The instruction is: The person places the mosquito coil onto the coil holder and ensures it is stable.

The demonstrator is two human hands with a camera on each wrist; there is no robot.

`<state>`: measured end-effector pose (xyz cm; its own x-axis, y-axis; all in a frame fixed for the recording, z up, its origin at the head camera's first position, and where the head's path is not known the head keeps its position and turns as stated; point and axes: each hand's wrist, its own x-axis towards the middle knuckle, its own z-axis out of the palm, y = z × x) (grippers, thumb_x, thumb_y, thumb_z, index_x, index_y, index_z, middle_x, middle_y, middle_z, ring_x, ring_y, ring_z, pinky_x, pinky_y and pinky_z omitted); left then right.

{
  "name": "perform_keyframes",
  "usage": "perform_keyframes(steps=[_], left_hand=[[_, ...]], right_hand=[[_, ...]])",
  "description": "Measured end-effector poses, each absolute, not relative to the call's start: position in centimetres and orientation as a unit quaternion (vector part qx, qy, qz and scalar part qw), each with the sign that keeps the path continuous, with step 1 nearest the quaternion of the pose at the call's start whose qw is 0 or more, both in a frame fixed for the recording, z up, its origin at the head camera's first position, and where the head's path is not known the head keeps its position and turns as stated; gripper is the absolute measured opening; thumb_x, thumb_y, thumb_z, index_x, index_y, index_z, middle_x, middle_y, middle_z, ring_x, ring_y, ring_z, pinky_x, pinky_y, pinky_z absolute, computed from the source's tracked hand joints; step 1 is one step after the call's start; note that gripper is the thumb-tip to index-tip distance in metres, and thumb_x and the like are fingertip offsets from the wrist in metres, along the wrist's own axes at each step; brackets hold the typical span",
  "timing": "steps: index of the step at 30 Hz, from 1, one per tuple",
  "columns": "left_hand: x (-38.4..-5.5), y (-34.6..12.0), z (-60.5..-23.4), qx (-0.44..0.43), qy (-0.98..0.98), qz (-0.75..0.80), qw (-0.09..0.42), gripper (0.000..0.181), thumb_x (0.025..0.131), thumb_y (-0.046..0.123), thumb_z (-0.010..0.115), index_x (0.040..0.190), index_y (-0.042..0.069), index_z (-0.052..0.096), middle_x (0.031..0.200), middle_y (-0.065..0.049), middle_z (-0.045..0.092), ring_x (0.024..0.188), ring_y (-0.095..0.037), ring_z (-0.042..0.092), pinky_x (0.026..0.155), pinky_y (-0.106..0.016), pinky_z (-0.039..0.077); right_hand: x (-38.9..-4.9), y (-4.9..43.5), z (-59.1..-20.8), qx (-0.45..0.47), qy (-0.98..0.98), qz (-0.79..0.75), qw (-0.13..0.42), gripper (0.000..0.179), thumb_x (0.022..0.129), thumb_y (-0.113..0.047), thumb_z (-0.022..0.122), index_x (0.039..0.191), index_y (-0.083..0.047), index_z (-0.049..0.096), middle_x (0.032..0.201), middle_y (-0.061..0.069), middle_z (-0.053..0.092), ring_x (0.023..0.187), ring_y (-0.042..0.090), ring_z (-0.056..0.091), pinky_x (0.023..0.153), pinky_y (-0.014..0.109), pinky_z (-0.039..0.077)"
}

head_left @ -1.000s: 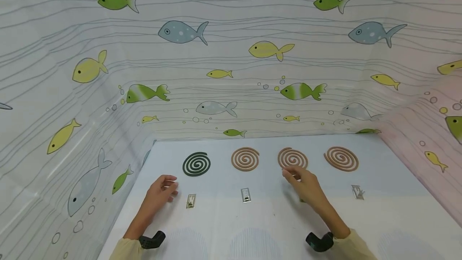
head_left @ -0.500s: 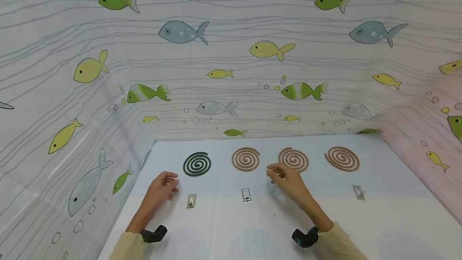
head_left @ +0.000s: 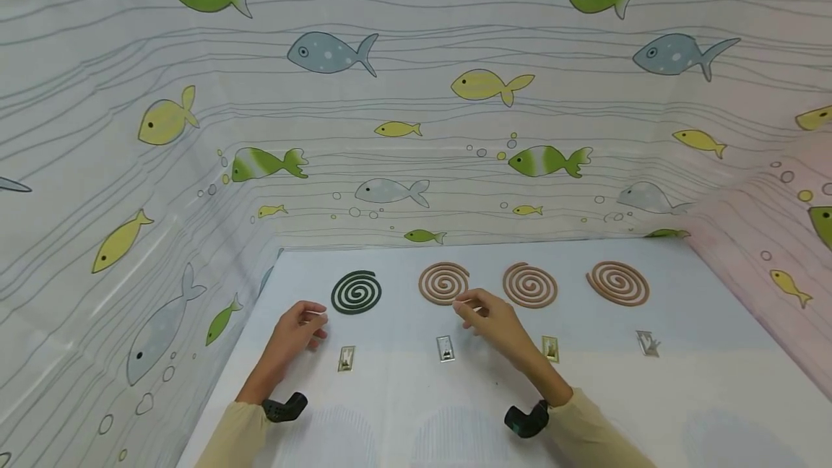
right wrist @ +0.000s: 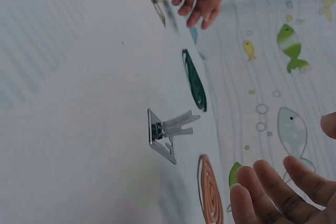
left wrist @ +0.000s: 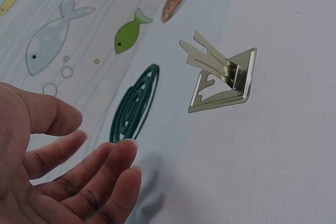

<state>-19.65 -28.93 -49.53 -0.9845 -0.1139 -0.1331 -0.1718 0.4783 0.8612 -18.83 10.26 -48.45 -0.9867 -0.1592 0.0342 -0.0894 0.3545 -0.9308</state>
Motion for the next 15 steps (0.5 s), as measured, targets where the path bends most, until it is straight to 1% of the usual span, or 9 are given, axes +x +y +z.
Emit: perform_keyframes(steps=[4,8,12,15], left_hand=[[-20.1,-28.9,-49.4,-0.084,0.857,0.508,0.03,0.031,0.104,0.018,0.061,0.128,0.001,0.057,0.112,-0.02,0.066,0.087,-0.024,0.069,0.07,-0.035,0.056],[-20.6,-29.0,-49.5,-0.089,0.852,0.515,0.029,0.029,0.104,0.018,0.061,0.127,0.001,0.057,0.112,-0.02,0.066,0.087,-0.024,0.068,0.071,-0.035,0.056],[-21.0,-29.2,-49.7,-0.101,0.852,0.513,0.027,0.029,0.105,0.022,0.06,0.126,0.002,0.058,0.11,-0.018,0.067,0.086,-0.023,0.068,0.07,-0.034,0.056],[-21.2,-29.5,-50.0,-0.11,0.85,0.514,0.029,0.03,0.105,0.024,0.059,0.126,0.002,0.058,0.108,-0.017,0.068,0.085,-0.022,0.067,0.07,-0.033,0.056]], right_hand=[[-19.0,9.1,-48.1,-0.093,0.813,-0.573,0.041,0.032,0.1,-0.04,0.068,0.125,-0.02,0.068,0.11,0.008,0.071,0.088,0.018,0.068,0.076,0.038,0.057],[-19.3,7.8,-47.9,-0.107,0.816,-0.567,0.042,0.035,0.1,-0.043,0.068,0.126,-0.019,0.067,0.108,0.003,0.07,0.088,0.016,0.067,0.076,0.039,0.057],[-19.6,6.5,-47.8,-0.127,0.825,-0.549,0.039,0.044,0.099,-0.05,0.066,0.128,-0.017,0.066,0.107,-0.003,0.07,0.087,0.013,0.067,0.074,0.033,0.056],[-19.7,5.6,-47.8,-0.141,0.824,-0.547,0.041,0.044,0.099,-0.05,0.065,0.128,-0.016,0.066,0.108,-0.002,0.07,0.087,0.012,0.067,0.073,0.031,0.056]])
